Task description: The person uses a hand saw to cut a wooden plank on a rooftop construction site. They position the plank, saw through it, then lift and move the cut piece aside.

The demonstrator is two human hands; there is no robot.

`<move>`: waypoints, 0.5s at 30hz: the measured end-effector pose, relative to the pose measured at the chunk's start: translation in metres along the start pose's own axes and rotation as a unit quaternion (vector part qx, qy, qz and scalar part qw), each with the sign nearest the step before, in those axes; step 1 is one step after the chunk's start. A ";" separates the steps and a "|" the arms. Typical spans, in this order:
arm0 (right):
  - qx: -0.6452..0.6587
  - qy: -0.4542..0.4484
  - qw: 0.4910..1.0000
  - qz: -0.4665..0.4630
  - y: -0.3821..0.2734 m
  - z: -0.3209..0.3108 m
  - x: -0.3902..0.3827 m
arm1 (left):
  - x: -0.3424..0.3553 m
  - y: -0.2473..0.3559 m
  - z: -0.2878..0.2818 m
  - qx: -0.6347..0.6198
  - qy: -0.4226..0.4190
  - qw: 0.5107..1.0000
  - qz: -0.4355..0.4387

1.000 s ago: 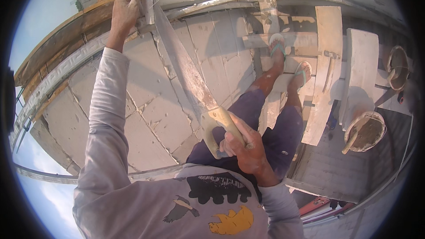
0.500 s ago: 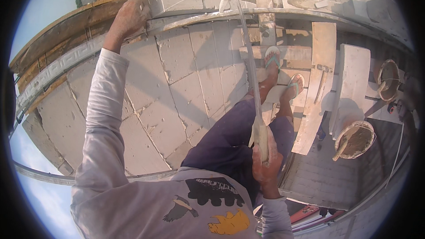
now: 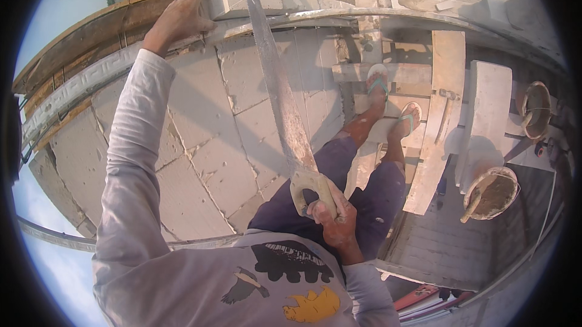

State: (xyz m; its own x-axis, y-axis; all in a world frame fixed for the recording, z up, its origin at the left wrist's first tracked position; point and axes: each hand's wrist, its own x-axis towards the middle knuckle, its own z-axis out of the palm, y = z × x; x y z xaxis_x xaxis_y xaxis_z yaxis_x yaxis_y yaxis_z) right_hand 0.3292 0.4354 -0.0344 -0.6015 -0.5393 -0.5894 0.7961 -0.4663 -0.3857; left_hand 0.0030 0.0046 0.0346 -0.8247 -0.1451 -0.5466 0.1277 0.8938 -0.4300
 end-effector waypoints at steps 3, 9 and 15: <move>0.038 -0.022 0.999 0.002 0.007 0.004 0.017 | 0.003 0.007 -0.004 -0.025 -0.014 0.999 -0.045; 0.061 -0.033 0.998 0.005 0.027 0.010 0.023 | -0.007 0.018 -0.018 -0.060 0.002 0.998 -0.018; 0.025 -0.049 0.998 0.014 0.031 0.012 0.027 | -0.008 0.006 -0.004 -0.033 0.046 0.998 0.015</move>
State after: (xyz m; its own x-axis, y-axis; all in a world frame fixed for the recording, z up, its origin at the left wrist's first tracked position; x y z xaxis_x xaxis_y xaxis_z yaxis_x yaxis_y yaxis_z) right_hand 0.3367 0.3980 -0.0534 -0.5843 -0.6170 -0.5271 0.8100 -0.4831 -0.3324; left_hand 0.0080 0.0133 0.0392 -0.8684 -0.0820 -0.4891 0.1181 0.9236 -0.3646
